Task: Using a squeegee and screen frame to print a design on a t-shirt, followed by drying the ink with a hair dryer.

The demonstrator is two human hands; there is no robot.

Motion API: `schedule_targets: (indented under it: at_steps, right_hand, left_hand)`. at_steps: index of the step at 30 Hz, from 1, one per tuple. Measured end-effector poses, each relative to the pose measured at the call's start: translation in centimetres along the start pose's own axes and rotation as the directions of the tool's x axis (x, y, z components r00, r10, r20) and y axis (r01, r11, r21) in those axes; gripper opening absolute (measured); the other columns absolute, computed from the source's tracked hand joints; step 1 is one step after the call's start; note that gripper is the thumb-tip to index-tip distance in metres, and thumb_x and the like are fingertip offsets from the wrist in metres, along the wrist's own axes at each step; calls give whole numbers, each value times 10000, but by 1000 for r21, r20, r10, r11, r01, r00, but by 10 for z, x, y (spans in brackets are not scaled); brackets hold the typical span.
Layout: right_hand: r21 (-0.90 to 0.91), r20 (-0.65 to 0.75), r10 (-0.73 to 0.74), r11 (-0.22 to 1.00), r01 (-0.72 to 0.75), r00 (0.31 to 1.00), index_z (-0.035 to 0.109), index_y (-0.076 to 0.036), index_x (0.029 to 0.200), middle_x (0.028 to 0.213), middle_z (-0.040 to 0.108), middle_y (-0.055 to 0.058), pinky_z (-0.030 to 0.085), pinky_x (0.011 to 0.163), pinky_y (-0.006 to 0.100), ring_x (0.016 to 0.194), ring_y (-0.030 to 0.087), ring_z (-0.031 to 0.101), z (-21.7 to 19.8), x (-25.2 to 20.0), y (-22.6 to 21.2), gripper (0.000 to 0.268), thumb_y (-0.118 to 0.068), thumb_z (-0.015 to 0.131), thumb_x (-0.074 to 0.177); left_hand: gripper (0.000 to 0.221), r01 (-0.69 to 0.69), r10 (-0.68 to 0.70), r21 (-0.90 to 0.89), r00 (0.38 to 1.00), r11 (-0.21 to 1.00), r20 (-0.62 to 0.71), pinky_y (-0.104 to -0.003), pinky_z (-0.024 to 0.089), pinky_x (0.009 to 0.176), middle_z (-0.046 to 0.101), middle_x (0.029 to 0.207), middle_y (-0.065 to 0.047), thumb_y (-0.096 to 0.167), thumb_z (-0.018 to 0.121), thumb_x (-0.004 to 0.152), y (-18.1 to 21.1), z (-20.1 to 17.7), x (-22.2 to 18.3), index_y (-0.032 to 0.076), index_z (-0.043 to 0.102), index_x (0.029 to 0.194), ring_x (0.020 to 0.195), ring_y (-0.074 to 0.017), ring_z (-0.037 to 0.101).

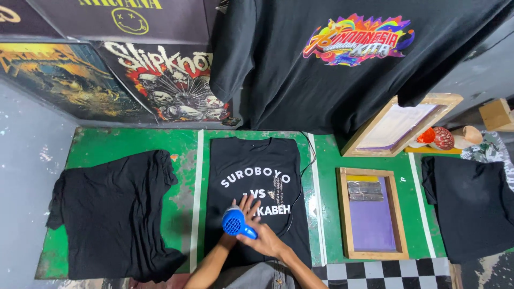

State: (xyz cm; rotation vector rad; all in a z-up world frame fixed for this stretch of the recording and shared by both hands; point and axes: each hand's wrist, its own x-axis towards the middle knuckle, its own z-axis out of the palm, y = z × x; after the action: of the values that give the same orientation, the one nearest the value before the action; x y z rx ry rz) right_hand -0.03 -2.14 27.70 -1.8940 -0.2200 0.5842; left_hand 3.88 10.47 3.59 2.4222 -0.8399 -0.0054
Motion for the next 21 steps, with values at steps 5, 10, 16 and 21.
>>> schedule_targets:
  at_steps: [5,10,16,21]
  right_hand:
    - [33,-171,132,991,-128,976,704,-82,1007,711,677,18,479,554,254,554,102,551,-18,0,1,206,-264,709,911]
    - [114,-443,215,976,-183,871,723,-69,988,735,647,8,455,581,253,603,94,521,-51,-19,28,210,-261,720,901]
    - [320,-703,361,930,-182,612,693,-62,936,546,517,0,334,380,269,430,118,442,-88,-55,78,226,-288,680,927]
    - [564,-724,564,816,-132,398,602,-26,867,579,508,54,318,350,282,416,136,419,-91,-66,65,269,-266,656,975]
  left_hand:
    - [711,-71,90,106,978,992,-188,-592,195,1203,287,1662,-163,344,615,898,-25,-57,26,178,420,1561,1533,-350,273]
    - [642,113,-126,285,992,952,30,-493,116,1211,159,1707,-24,523,366,1018,-59,-59,53,264,298,1602,1557,-253,138]
    - [639,215,-229,259,973,942,23,-574,98,1211,189,1690,-64,519,400,1007,-61,-65,64,276,307,1591,1553,-293,150]
    - [660,275,-265,300,961,913,-77,-640,129,1177,185,1690,-152,540,366,1018,-22,-43,55,200,346,1584,1553,-355,154]
